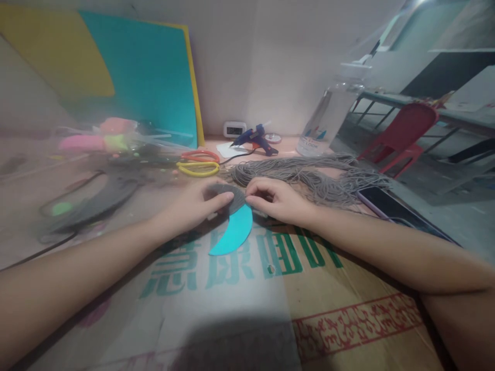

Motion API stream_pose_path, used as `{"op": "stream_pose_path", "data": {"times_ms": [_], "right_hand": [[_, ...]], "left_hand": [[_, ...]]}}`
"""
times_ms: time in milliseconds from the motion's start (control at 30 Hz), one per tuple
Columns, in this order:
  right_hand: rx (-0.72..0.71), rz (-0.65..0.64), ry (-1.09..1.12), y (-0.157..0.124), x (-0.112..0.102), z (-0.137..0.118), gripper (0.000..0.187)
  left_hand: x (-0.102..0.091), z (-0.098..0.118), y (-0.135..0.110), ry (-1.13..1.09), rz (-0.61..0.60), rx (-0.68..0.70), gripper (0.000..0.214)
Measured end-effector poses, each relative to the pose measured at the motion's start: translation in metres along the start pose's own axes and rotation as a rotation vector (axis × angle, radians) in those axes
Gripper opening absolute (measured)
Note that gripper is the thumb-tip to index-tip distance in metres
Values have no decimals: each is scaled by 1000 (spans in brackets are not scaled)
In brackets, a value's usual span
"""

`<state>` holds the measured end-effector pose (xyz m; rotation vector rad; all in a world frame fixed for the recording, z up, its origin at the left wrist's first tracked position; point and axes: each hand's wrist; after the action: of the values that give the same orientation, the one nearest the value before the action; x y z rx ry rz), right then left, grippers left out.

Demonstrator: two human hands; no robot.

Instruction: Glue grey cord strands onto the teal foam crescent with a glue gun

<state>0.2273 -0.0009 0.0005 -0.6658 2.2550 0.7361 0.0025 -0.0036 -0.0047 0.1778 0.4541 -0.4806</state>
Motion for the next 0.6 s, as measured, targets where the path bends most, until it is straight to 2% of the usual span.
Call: {"op": "stream_pose_path", "data": {"times_ms": [233,600], "right_hand": [[49,20,-26,1,0,-1,18],[64,24,6,2,0,1,19]], "left_hand": [[-1,-2,1,-12,2,-68,32],[-1,-2,2,-43,-28,-35,32]]}}
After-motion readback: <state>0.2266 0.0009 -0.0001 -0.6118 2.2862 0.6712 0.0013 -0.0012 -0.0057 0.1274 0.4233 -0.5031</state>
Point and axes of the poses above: each hand's wrist, its own y-axis towards the middle knuckle, its own x-axis out of the palm, z = x × y, and after that the axes turned 4 degrees about -z, right-handed
